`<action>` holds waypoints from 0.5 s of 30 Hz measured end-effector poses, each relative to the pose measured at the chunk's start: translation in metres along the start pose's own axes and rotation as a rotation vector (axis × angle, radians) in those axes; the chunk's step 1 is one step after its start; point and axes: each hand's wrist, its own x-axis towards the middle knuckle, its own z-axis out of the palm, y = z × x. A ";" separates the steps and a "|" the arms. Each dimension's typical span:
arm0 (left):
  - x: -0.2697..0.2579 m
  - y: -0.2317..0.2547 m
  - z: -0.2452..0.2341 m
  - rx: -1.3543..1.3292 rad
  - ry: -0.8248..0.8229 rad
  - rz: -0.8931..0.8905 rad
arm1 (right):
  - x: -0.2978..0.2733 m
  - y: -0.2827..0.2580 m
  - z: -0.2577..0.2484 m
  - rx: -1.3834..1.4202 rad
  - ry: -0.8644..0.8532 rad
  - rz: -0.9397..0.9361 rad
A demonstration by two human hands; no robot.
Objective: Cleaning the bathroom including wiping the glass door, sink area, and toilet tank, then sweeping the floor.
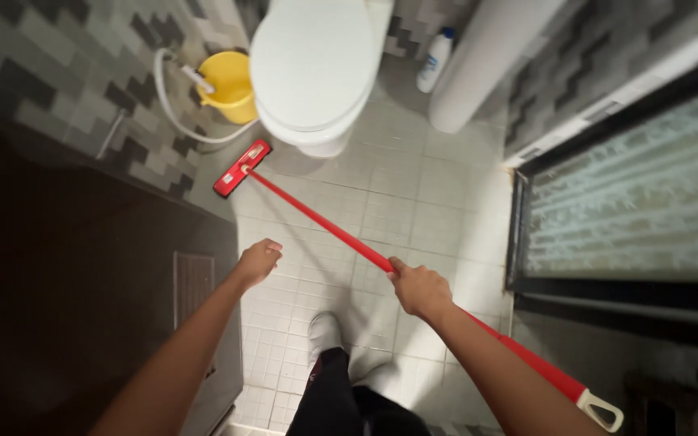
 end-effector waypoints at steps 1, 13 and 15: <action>-0.004 0.009 0.007 0.030 -0.030 -0.008 | -0.008 0.004 0.000 0.000 -0.007 0.015; -0.008 0.070 0.174 0.107 -0.217 0.246 | -0.152 0.162 0.041 -0.032 -0.047 0.294; -0.022 0.082 0.195 0.097 -0.259 0.297 | -0.175 0.186 0.058 0.004 -0.044 0.348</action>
